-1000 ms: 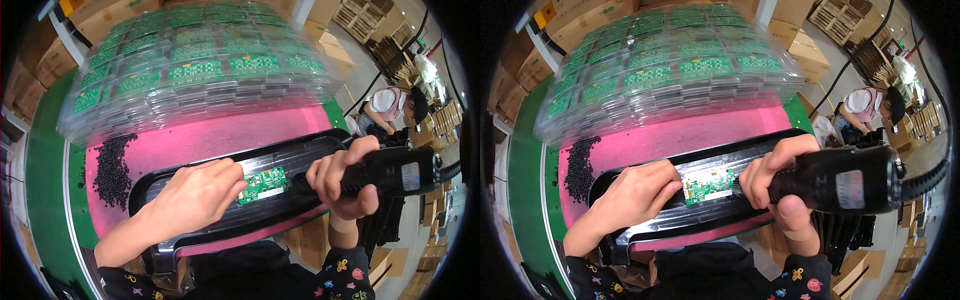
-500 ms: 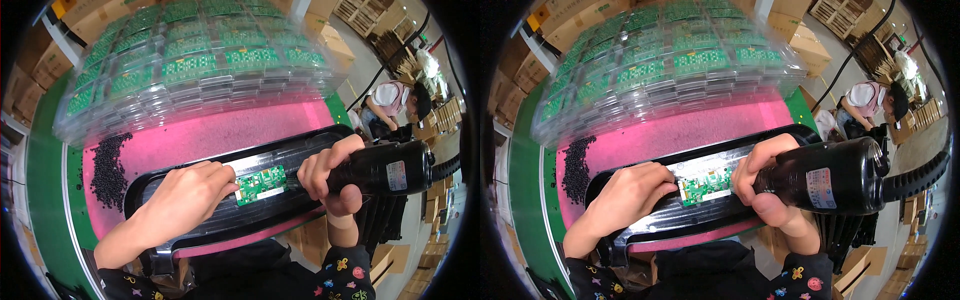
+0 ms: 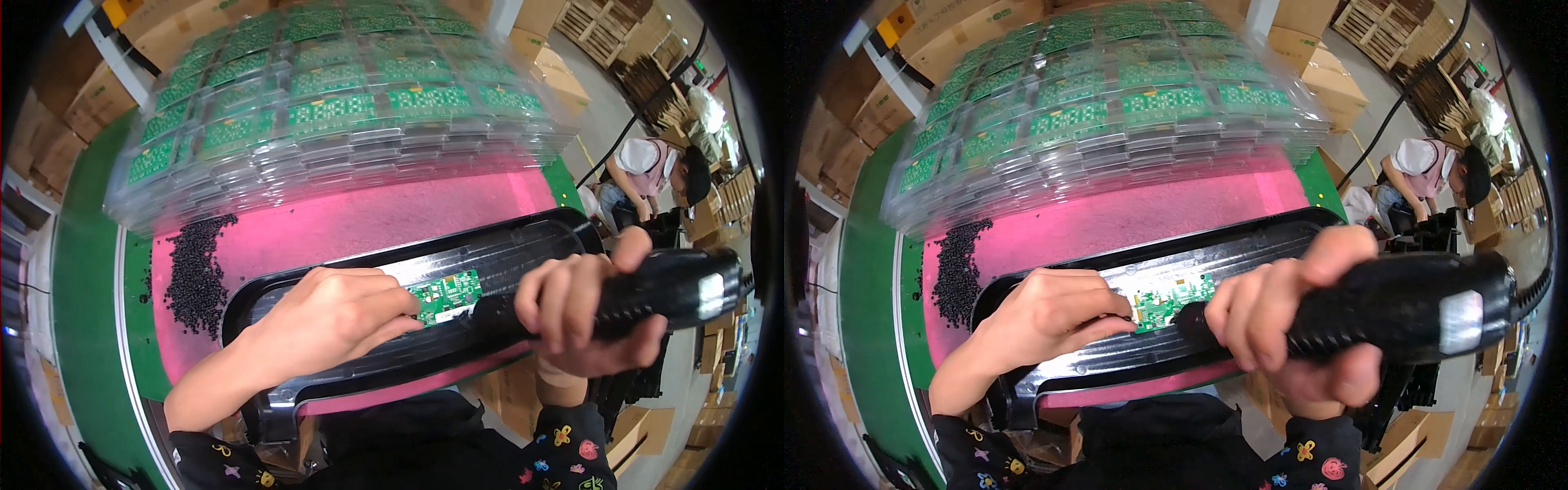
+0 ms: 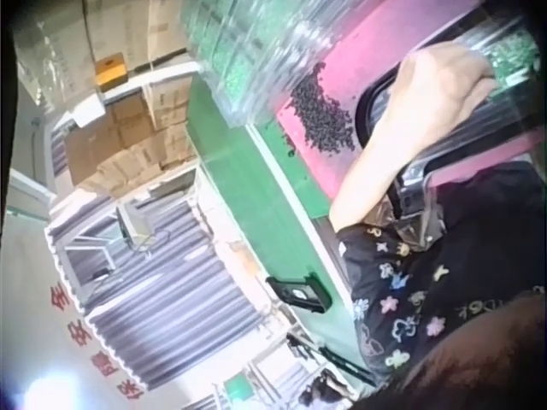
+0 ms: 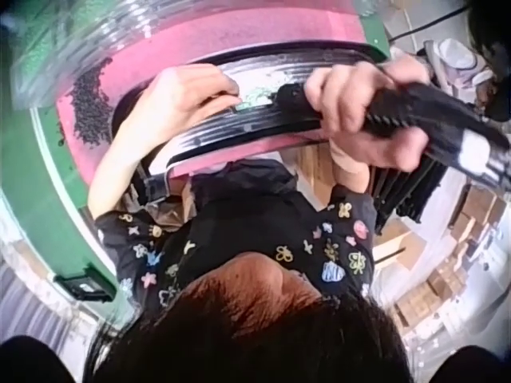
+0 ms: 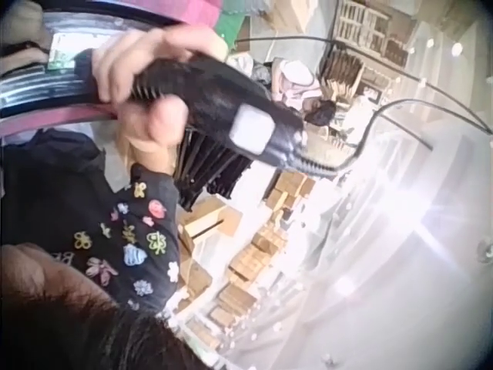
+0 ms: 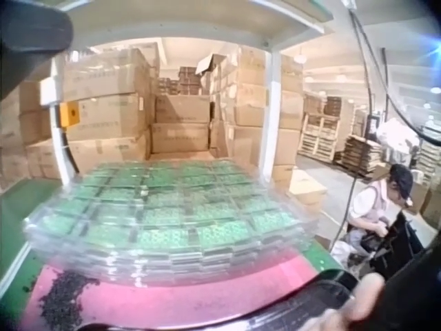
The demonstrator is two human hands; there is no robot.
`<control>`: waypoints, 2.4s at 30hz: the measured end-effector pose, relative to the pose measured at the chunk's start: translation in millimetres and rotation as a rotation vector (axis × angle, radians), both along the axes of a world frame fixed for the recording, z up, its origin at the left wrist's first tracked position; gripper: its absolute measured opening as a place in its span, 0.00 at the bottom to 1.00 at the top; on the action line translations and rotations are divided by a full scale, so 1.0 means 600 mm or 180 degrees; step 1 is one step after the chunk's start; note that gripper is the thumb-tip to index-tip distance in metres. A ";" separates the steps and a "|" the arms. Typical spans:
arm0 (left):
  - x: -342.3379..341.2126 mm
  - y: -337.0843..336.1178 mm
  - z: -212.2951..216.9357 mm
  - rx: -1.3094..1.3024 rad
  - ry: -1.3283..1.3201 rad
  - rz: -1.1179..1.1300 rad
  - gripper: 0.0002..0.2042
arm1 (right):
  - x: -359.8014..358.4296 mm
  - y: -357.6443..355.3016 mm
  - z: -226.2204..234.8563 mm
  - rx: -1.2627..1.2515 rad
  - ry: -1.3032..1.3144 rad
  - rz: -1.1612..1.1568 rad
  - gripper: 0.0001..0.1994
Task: Assembling circuit boards into plastic housings and securing them with an electric screwdriver.
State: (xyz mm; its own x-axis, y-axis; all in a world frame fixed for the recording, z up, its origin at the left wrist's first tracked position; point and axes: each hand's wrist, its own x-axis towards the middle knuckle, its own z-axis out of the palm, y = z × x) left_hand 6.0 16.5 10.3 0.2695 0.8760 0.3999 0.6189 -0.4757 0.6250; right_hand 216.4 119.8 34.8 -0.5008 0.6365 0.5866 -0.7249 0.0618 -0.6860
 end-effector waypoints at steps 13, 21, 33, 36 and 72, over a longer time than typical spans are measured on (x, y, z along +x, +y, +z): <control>-0.004 -0.004 -0.004 0.0412 0.0266 -0.0190 0.10 | -0.049 -0.028 0.017 0.0337 0.0610 0.0155 0.22; -0.011 -0.002 0.003 0.0703 0.0076 0.0149 0.10 | -0.061 -0.025 0.020 0.0325 0.0105 0.0268 0.24; -0.006 -0.012 0.008 -0.0585 0.0574 0.1027 0.04 | -0.071 -0.008 -0.011 -0.0342 -0.0894 0.0658 0.27; -0.005 -0.015 -0.003 -0.0659 0.0486 0.0905 0.05 | -0.081 -0.005 -0.020 -0.0285 -0.0835 0.0598 0.26; -0.028 0.003 0.000 0.0922 0.0450 -0.0018 0.08 | -0.073 -0.046 0.041 0.0537 0.0493 -0.0184 0.25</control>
State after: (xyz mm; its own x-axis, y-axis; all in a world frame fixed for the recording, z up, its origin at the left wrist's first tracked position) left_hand -10.6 18.4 10.4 0.3448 0.7295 0.5907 0.6868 -0.6250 0.3710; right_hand 172.5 92.4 59.6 -0.3621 0.5480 0.7540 -0.8127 0.2107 -0.5433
